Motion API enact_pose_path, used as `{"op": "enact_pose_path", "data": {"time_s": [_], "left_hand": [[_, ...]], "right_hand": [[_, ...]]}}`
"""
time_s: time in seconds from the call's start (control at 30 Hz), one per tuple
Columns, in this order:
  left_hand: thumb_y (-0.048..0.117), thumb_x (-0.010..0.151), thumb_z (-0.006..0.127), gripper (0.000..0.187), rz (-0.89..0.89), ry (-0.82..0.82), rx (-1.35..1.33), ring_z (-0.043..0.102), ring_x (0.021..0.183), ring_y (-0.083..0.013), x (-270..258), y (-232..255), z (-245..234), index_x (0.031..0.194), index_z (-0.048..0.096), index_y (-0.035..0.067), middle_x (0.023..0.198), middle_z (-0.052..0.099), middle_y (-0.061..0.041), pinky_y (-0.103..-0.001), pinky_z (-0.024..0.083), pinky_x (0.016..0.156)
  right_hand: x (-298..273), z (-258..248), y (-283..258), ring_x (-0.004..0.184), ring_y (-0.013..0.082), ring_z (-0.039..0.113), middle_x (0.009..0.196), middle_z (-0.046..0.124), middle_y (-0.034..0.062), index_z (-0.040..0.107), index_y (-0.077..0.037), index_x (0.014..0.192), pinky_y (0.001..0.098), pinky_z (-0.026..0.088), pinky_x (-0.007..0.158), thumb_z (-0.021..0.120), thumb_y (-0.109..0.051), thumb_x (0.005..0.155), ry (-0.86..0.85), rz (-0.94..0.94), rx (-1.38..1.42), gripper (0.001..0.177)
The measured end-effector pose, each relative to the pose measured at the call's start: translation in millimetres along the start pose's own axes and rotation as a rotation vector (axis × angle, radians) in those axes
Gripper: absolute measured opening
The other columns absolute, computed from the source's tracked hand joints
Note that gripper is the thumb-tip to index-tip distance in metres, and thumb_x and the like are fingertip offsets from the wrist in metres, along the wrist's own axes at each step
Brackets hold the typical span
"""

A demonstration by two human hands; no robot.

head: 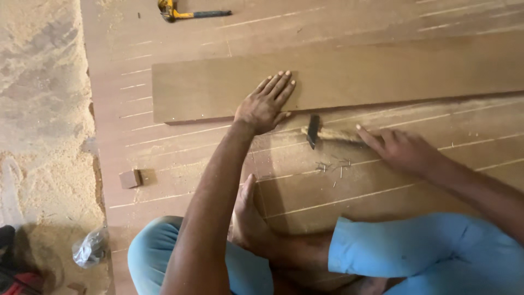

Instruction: The person hammers nails into a long wooden board placed over other wooden panels on the floor, holding the board steady with one hand while driving nails with a hammer.

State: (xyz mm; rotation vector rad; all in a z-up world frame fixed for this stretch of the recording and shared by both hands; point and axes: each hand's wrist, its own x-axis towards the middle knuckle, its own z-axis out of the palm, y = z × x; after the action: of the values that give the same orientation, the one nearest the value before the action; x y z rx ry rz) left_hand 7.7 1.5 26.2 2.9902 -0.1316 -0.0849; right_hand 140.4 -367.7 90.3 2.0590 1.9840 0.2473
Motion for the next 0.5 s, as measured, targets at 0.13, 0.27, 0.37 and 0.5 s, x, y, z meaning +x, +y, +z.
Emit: {"op": "enact_pose_path", "data": {"time_s": [0.13, 0.27, 0.37, 0.5], "left_hand": [[0.063, 0.103, 0.036, 0.082, -0.024, 0.022, 0.025, 0.011, 0.158, -0.025, -0.4, 1.1, 12.2, 0.164, 0.015, 0.012, 0.171, 0.012, -0.011, -0.039, 0.011, 0.13], [0.065, 0.104, 0.034, 0.081, -0.054, 0.021, -0.01, 0.011, 0.158, -0.0245, -0.5, 1.6, 18.4, 0.165, 0.016, 0.014, 0.172, 0.013, -0.011, -0.038, 0.011, 0.13], [0.066, 0.102, 0.035, 0.085, -0.041, 0.014, -0.027, 0.01, 0.158, -0.0251, -0.6, 0.5, 16.6, 0.164, 0.016, 0.012, 0.172, 0.012, -0.011, -0.038, 0.011, 0.13], [0.071, 0.097, 0.04, 0.1, -0.11, 0.015, -0.002, 0.008, 0.155, -0.0328, 5.2, 1.6, 6.3, 0.158, 0.014, -0.005, 0.167, 0.009, -0.022, -0.043, 0.008, 0.126]], "right_hand": [[-11.8, -42.7, -11.1, 0.066, 0.0281, 0.068, 0.097, 0.066, 0.0156, 0.031, -0.01, 0.16, 0.0384, 0.058, 0.056, 0.06, -0.009, 0.084, -0.21, 0.195, 0.304, 0.082], [-10.5, -95.8, -35.3, 0.058, 0.0304, 0.065, 0.08, 0.065, 0.0201, 0.028, -0.016, 0.159, 0.0411, 0.054, 0.053, 0.062, -0.023, 0.094, -0.196, 0.666, 0.847, 0.074], [11.6, -119.9, -71.1, 0.05, 0.0265, 0.065, 0.072, 0.07, 0.0127, 0.015, -0.02, 0.167, 0.0396, 0.056, 0.048, 0.056, -0.024, 0.097, -0.148, 0.946, 1.161, 0.081], [55.4, -112.3, -119.2, 0.06, 0.0286, 0.071, 0.079, 0.071, 0.0207, 0.005, -0.014, 0.165, 0.0411, 0.057, 0.056, 0.057, -0.018, 0.097, 0.083, 0.843, 1.124, 0.085]]}}
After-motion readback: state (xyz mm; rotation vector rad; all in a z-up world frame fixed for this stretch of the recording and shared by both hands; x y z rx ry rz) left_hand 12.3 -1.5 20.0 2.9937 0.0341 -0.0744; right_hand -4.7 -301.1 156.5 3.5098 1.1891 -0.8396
